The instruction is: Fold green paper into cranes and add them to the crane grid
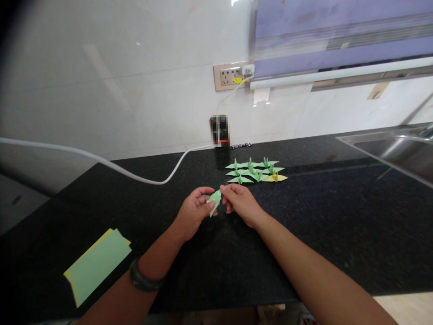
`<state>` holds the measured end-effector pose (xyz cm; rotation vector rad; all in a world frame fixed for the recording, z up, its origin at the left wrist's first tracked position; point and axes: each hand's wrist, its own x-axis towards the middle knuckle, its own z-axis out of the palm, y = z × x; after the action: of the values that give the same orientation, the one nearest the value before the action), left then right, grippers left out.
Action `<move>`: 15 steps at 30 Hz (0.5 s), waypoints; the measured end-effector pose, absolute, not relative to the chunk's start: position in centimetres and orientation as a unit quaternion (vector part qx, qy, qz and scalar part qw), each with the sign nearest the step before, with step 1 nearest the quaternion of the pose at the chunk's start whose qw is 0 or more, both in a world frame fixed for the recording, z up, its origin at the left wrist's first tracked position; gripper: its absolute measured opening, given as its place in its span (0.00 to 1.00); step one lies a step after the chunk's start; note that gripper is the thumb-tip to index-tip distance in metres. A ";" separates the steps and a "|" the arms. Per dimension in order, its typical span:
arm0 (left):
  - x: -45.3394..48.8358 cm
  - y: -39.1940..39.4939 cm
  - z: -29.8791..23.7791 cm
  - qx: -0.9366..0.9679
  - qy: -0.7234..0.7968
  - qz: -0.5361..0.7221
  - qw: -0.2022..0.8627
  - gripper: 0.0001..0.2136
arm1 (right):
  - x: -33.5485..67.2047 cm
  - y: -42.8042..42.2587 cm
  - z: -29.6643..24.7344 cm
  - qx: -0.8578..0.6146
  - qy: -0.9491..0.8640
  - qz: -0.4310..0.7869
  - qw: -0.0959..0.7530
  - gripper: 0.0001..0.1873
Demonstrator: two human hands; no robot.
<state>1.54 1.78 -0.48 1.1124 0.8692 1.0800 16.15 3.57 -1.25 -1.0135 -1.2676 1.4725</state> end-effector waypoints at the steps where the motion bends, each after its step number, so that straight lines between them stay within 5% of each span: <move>1: 1.5 1.8 -0.5 0.488 0.373 0.468 0.636 0.18 | 16.1 3.5 -1.2 -0.408 -0.520 0.602 0.448 0.14; 10: 1.1 2.4 -1.3 0.515 0.461 0.402 0.600 0.13 | 16.2 3.7 -1.4 -0.412 -0.529 0.560 0.487 0.08; 15: 0.8 2.4 -1.1 0.492 0.405 0.433 0.638 0.14 | 16.3 3.2 -1.0 -0.382 -0.565 0.611 0.402 0.06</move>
<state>0.78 2.37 -1.07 1.1226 0.9246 0.9879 16.31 3.18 -1.03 -0.9655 -1.4294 1.5444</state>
